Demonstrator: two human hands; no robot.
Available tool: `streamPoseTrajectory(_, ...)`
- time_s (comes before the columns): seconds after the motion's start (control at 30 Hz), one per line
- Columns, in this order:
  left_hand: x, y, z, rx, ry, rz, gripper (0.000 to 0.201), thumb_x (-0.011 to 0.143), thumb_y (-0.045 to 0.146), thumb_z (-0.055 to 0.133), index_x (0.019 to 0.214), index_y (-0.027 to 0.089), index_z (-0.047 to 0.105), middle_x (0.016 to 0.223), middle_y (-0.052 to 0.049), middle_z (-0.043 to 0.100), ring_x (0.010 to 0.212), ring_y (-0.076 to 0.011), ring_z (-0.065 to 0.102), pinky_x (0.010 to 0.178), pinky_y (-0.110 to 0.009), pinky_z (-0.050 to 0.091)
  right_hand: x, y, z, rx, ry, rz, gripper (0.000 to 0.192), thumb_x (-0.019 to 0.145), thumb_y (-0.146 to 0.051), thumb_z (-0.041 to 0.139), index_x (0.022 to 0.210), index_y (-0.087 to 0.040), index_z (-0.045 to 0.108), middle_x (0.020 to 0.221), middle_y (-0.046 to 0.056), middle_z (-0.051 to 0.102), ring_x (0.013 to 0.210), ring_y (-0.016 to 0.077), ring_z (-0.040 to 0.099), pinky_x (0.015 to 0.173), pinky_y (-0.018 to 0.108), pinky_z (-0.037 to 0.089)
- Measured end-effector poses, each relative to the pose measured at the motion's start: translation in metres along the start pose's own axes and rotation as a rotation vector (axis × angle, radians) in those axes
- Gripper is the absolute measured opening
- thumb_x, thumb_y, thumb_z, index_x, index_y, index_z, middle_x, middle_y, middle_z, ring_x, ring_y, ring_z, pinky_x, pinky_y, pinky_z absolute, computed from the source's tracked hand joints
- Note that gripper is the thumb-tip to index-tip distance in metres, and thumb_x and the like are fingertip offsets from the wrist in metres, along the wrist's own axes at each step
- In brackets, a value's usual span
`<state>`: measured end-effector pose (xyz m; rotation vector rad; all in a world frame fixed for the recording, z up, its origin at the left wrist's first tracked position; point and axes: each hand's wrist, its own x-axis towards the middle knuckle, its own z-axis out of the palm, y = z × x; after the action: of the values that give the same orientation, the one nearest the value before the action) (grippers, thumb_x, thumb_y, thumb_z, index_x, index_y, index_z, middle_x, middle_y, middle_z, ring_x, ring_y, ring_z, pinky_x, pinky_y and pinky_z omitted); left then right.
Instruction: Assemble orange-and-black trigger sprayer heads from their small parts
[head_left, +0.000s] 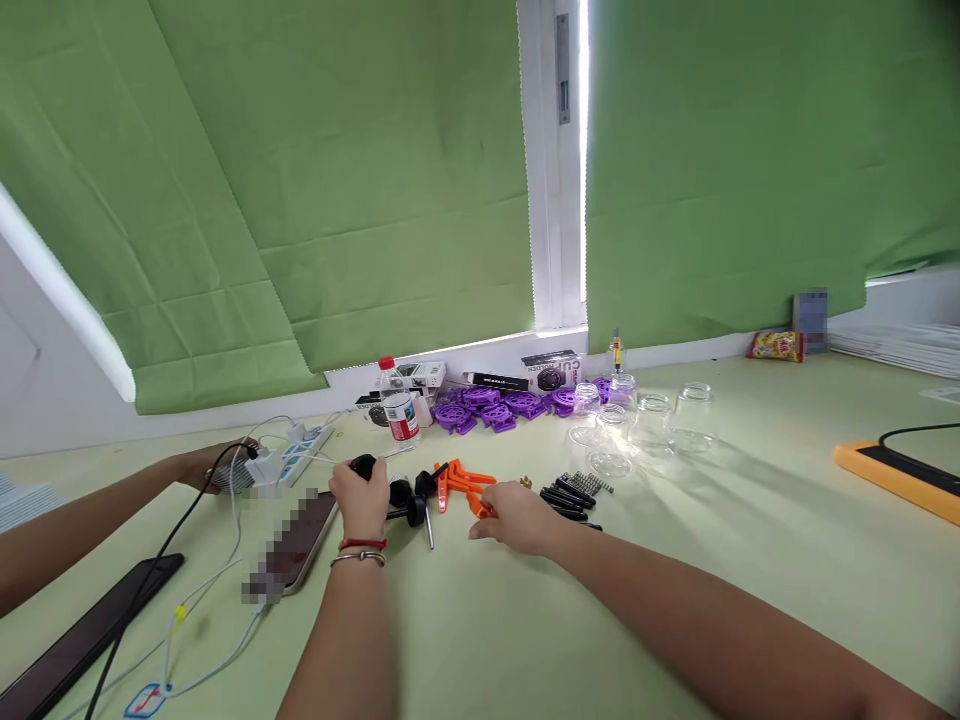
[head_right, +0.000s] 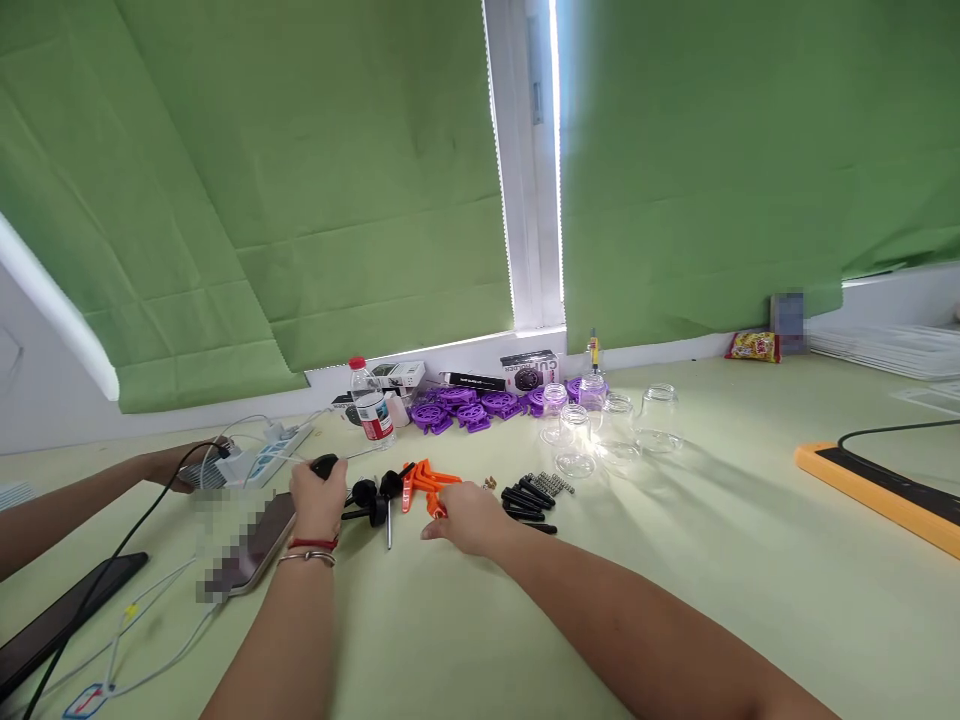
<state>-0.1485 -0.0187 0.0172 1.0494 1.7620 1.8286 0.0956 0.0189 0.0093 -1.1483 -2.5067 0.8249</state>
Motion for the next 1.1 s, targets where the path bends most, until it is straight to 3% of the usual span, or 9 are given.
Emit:
streamPoseTrajectory(0.07, 0.0, -0.006, 0.003, 0.344, 0.189, 0.035, 0.044, 0.063, 0.033, 0.071, 0.087, 0.021, 0.036, 0.1, -0.012, 0.048, 0.116, -0.0381, 0.037, 0.087, -0.044, 0.04, 0.01, -0.014, 0.003, -0.225, -0.008, -0.002, 0.029, 0.07, -0.045, 0.068, 0.067, -0.018, 0.058, 0.073, 0.004, 0.063, 0.073, 0.0205, 0.061, 0.056, 0.026, 0.039)
streamPoseTrajectory(0.13, 0.0, -0.009, 0.007, 0.556, 0.241, 0.019, 0.045, 0.061, 0.034, 0.071, 0.09, 0.017, 0.04, 0.108, -0.02, 0.046, 0.122, -0.0428, 0.031, 0.094, -0.05, 0.035, 0.022, -0.024, 0.008, -0.349, -0.044, 0.02, 0.027, 0.07, -0.045, 0.068, 0.07, -0.019, 0.063, 0.077, 0.005, 0.065, 0.078, 0.0229, 0.063, 0.059, 0.027, 0.041)
streamPoseTrajectory(0.37, -0.001, -0.012, 0.012, 0.793, 0.131, -0.036, 0.055, 0.066, 0.039, 0.064, 0.108, 0.007, 0.045, 0.115, -0.025, 0.047, 0.119, -0.038, 0.042, 0.091, -0.045, 0.04, 0.057, -0.028, 0.027, -0.378, -0.002, 0.029, 0.023, 0.073, -0.039, 0.069, 0.079, -0.017, 0.068, 0.084, 0.009, 0.069, 0.081, 0.0246, 0.065, 0.065, 0.028, 0.046)
streamPoseTrajectory(0.6, -0.003, -0.011, 0.016, 1.123, 0.026, -0.059, 0.053, 0.071, 0.051, 0.054, 0.103, 0.009, 0.053, 0.111, -0.022, 0.053, 0.113, -0.0357, 0.049, 0.086, -0.04, 0.042, 0.052, -0.021, 0.029, -0.338, 0.085, -0.035, 0.027, 0.082, -0.036, 0.059, 0.102, -0.018, 0.063, 0.104, 0.009, 0.061, 0.091, 0.0224, 0.062, 0.073, 0.029, 0.047)
streamPoseTrajectory(0.73, -0.007, -0.008, 0.019, 1.18, 0.009, -0.083, 0.052, 0.071, 0.052, 0.053, 0.103, 0.012, 0.055, 0.114, -0.02, 0.053, 0.107, -0.0355, 0.053, 0.082, -0.041, 0.043, 0.027, -0.017, 0.01, -0.228, 0.172, -0.084, 0.028, 0.086, -0.037, 0.051, 0.105, -0.019, 0.06, 0.11, 0.008, 0.056, 0.092, 0.021, 0.06, 0.077, 0.031, 0.047)
streamPoseTrajectory(0.9, -0.019, 0.008, 0.024, 1.229, -0.003, -0.01, 0.048, 0.073, 0.048, 0.052, 0.105, 0.012, 0.055, 0.113, -0.019, 0.054, 0.108, -0.0344, 0.052, 0.088, -0.046, 0.039, -0.038, 0.014, -0.029, -0.101, 0.34, -0.144, 0.04, 0.089, -0.043, 0.043, 0.12, -0.02, 0.053, 0.131, 0.011, 0.046, 0.101, 0.0212, 0.058, 0.085, 0.033, 0.049)
streamPoseTrajectory(1.0, -0.028, 0.027, 0.025, 1.195, -0.049, 0.108, 0.051, 0.074, 0.047, 0.052, 0.11, 0.011, 0.053, 0.115, -0.019, 0.054, 0.111, -0.0327, 0.051, 0.092, -0.045, 0.037, -0.084, 0.054, -0.044, -0.205, 0.466, -0.046, 0.054, 0.089, -0.051, 0.039, 0.134, -0.023, 0.042, 0.146, 0.01, 0.031, 0.13, 0.0274, 0.036, 0.101, 0.04, 0.04)
streamPoseTrajectory(1.1, -0.043, 0.046, 0.022, 1.124, -0.112, 0.308, 0.06, 0.078, 0.048, 0.051, 0.124, 0.01, 0.045, 0.127, -0.021, 0.047, 0.124, -0.0316, 0.041, 0.099, -0.045, 0.032, -0.123, 0.099, -0.044, -0.337, 0.484, 0.12, 0.065, 0.089, -0.056, 0.031, 0.146, -0.027, 0.019, 0.154, 0.006, 0.012, 0.139, 0.0304, 0.016, 0.107, 0.05, 0.03)
